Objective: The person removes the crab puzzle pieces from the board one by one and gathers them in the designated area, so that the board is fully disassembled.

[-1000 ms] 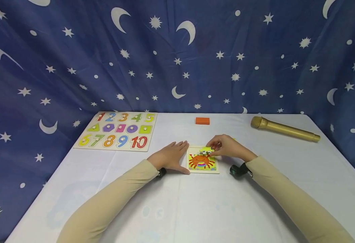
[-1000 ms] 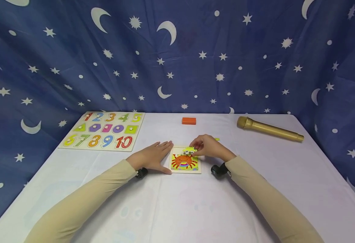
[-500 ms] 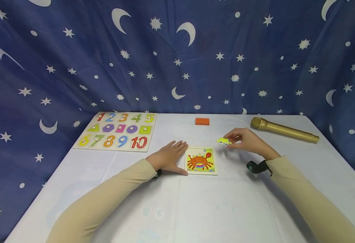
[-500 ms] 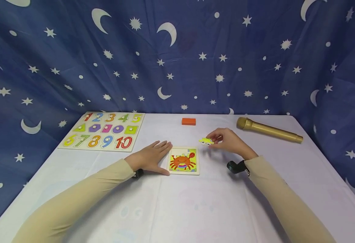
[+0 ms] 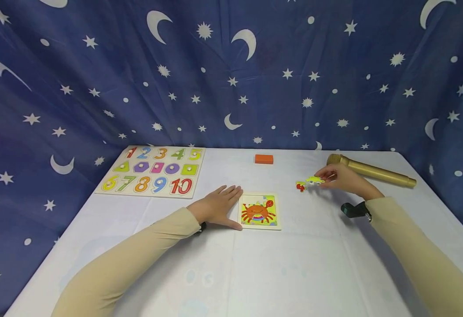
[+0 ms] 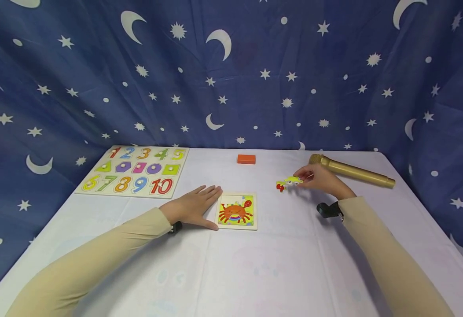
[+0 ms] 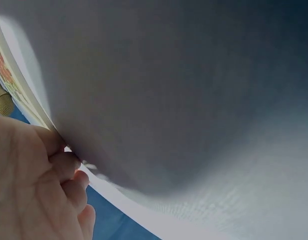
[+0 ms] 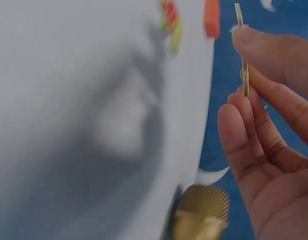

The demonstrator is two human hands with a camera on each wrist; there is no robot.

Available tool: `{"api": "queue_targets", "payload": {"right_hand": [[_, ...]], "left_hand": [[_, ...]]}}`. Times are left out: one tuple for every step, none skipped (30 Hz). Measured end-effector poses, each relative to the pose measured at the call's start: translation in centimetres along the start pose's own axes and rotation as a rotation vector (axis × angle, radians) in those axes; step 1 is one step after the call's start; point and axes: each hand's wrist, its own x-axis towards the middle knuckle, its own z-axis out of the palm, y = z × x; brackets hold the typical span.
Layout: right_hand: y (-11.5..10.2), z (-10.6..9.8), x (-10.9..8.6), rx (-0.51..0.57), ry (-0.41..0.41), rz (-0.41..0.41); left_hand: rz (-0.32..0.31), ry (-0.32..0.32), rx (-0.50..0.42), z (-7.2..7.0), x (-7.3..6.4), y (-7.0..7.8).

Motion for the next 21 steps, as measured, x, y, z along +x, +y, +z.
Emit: {"api": "queue_targets", "payload": {"right_hand": [[0.4, 0.0, 0.1, -0.003, 0.0, 0.001], [0.7, 0.0, 0.2, -0.005, -0.002, 0.006], [1.0, 0.1, 0.4, -0.011, -0.003, 0.011], [1.3, 0.1, 0.5, -0.015, -0.006, 0.02], [1.5, 0.2, 0.6, -0.028, -0.008, 0.026], [1.7, 0.2, 0.7, -0.041, -0.01, 0.037], [1.9, 0.3, 0.9, -0.05, -0.014, 0.046], [2.0, 0.4, 1.0, -0.056, -0.018, 0.049], [2.2, 0.4, 1.1, -0.061, -0.022, 0.051], [2.3, 0.5, 1.2, -0.061, -0.026, 0.055], [2.4, 0.6, 1.2, -0.061, -0.03, 0.054], [2.5, 0.7, 1.3, -0.057, -0.035, 0.053], [2.5, 0.7, 1.4, -0.05, -0.041, 0.051], [2.6, 0.8, 1.4, -0.047, -0.044, 0.051], [2.7, 0.9, 1.5, -0.045, -0.048, 0.052], [2.7, 0.9, 1.5, -0.041, -0.051, 0.054], [2.7, 0.9, 1.5, -0.041, -0.052, 0.053], [2.8, 1.0, 1.6, -0.04, -0.053, 0.056], [2.8, 1.0, 1.6, -0.041, -0.053, 0.06], [2.8, 1.0, 1.7, -0.043, -0.053, 0.062], [2.9, 1.0, 1.7, -0.045, -0.054, 0.064]], "left_hand": [[-0.001, 0.0, 0.003, 0.0, 0.0, 0.0], [-0.002, 0.001, 0.003, 0.0, 0.0, 0.0], [-0.003, -0.001, 0.005, 0.0, 0.0, 0.0], [-0.003, 0.0, 0.006, 0.0, 0.0, 0.0], [-0.003, 0.004, 0.003, 0.0, 0.0, 0.0], [-0.003, 0.006, -0.002, 0.0, 0.0, 0.0], [-0.002, 0.007, -0.005, 0.0, 0.0, 0.0], [-0.002, 0.009, -0.011, 0.0, -0.1, 0.0], [-0.002, 0.009, -0.015, 0.0, -0.1, 0.1], [-0.002, 0.01, -0.02, -0.1, -0.1, 0.1], [-0.003, 0.009, -0.027, -0.1, -0.1, 0.1], [-0.004, 0.005, -0.027, -0.1, -0.1, 0.2], [-0.006, 0.002, -0.027, -0.2, -0.2, 0.2], [-0.007, 0.001, -0.029, -0.2, -0.2, 0.2], [-0.008, -0.001, -0.027, -0.3, -0.3, 0.3], [-0.008, -0.002, -0.027, -0.3, -0.3, 0.3], [-0.008, -0.003, -0.025, -0.4, -0.3, 0.3], [-0.008, -0.004, -0.024, -0.4, -0.4, 0.3], [-0.008, -0.005, -0.027, -0.5, -0.4, 0.4], [-0.008, -0.004, -0.029, -0.5, -0.5, 0.4], [-0.009, -0.005, -0.028, -0.6, -0.5, 0.4]]}}
